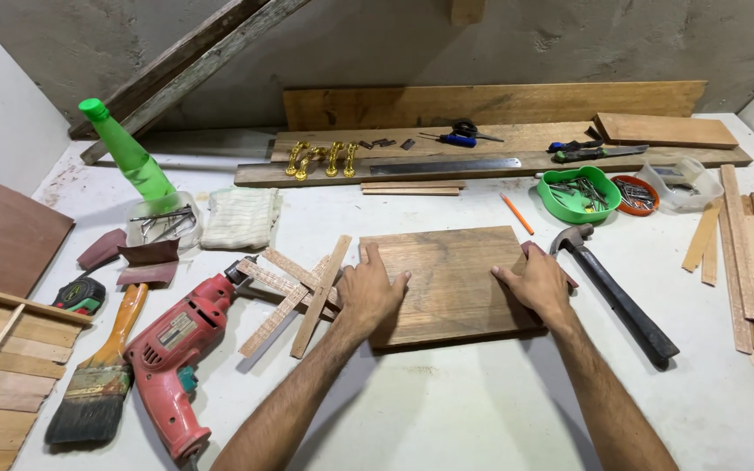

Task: Measure and assemble wooden pieces to create overlapping joints using a hammer and nails.

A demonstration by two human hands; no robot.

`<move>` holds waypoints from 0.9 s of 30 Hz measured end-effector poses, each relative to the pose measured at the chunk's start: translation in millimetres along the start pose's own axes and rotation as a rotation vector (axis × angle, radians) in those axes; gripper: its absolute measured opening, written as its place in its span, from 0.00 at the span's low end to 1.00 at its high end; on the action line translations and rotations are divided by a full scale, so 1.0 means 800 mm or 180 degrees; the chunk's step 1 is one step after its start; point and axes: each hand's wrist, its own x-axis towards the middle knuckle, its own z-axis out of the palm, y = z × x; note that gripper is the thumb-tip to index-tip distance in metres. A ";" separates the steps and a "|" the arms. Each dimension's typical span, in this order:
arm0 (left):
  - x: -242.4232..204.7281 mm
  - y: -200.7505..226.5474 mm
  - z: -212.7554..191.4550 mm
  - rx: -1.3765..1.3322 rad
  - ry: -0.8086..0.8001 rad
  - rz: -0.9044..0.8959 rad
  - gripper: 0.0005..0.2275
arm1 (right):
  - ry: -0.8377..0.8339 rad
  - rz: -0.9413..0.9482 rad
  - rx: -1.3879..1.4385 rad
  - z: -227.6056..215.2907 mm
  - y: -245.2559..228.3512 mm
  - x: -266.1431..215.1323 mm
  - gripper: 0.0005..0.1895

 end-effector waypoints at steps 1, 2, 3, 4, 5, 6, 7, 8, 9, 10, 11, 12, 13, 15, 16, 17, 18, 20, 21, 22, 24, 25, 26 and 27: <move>-0.001 0.002 -0.005 0.0005 0.0004 -0.0005 0.37 | 0.0000 -0.0005 0.0006 0.000 0.002 0.000 0.41; -0.003 0.004 -0.011 -0.0278 -0.0144 -0.0100 0.37 | 0.0033 0.0068 0.0106 0.000 0.003 -0.001 0.39; -0.003 0.006 -0.016 -0.0567 -0.0286 -0.0193 0.36 | 0.0071 0.0135 0.0204 -0.001 0.004 0.000 0.37; 0.002 0.008 -0.012 -0.0565 -0.0274 -0.0198 0.36 | 0.0074 0.0124 0.0207 -0.003 0.008 0.004 0.37; 0.006 0.008 -0.007 -0.0678 -0.0147 -0.0119 0.36 | 0.0162 0.0160 0.0130 -0.005 0.012 0.008 0.38; 0.009 0.008 -0.002 -0.0790 -0.0020 -0.0040 0.36 | 0.0249 0.0197 0.0053 -0.007 0.015 0.012 0.40; 0.013 0.013 -0.007 -0.0794 -0.0014 -0.0060 0.36 | 0.0238 0.0179 0.0051 -0.017 0.012 0.014 0.40; 0.016 0.017 -0.011 -0.0887 0.0155 0.0049 0.35 | 0.0226 0.0323 -0.0019 -0.027 0.009 0.015 0.36; 0.019 0.020 -0.016 -0.0980 0.0330 0.0155 0.35 | 0.0215 0.0463 -0.0091 -0.037 0.005 0.018 0.33; 0.021 0.025 -0.031 -0.0986 0.0340 0.0134 0.35 | 0.0206 0.0441 -0.0096 -0.049 -0.003 0.019 0.33; 0.022 0.030 -0.045 -0.1007 0.0317 0.0086 0.33 | 0.0360 0.0423 0.0105 -0.060 -0.011 0.020 0.33; 0.023 0.035 -0.059 -0.1028 0.0294 0.0038 0.32 | 0.0512 0.0406 0.0307 -0.072 -0.018 0.021 0.32; 0.033 0.031 -0.063 -0.1027 0.0310 0.0019 0.32 | 0.0507 0.0382 0.0312 -0.076 -0.025 0.027 0.32; 0.050 0.023 -0.071 -0.1139 0.0739 0.0141 0.32 | 0.0634 0.0489 0.0839 -0.086 -0.039 0.038 0.32; 0.060 0.015 -0.073 -0.1142 0.0752 0.0120 0.32 | 0.0622 0.0467 0.0837 -0.085 -0.046 0.046 0.32; 0.071 0.006 -0.075 -0.1328 0.1117 0.0283 0.32 | 0.0624 0.0436 0.0939 -0.084 -0.053 0.055 0.30; 0.082 -0.003 -0.078 -0.1509 0.1484 0.0448 0.33 | 0.0626 0.0405 0.1041 -0.083 -0.060 0.064 0.29; 0.088 -0.017 -0.106 -0.1479 0.1572 0.0328 0.33 | 0.0783 0.0172 0.1151 -0.076 -0.078 0.087 0.28; 0.091 -0.024 -0.122 -0.1455 0.1660 0.0236 0.34 | 0.0967 -0.0049 0.1260 -0.073 -0.089 0.100 0.27; 0.095 -0.036 -0.131 -0.1442 0.1697 0.0227 0.34 | 0.0971 -0.0085 0.1278 -0.068 -0.105 0.109 0.27; 0.104 -0.058 -0.145 -0.1413 0.2337 0.0514 0.34 | 0.1075 -0.0278 0.1396 -0.058 -0.135 0.126 0.26; 0.105 -0.068 -0.153 -0.1401 0.2356 0.0503 0.34 | 0.1070 -0.0300 0.1409 -0.049 -0.146 0.136 0.26; 0.107 -0.079 -0.161 -0.1426 0.2384 0.0382 0.35 | 0.1288 -0.0559 0.1423 -0.040 -0.157 0.145 0.25; 0.107 -0.091 -0.169 -0.1445 0.2413 0.0254 0.36 | 0.1497 -0.0825 0.1442 -0.030 -0.170 0.155 0.24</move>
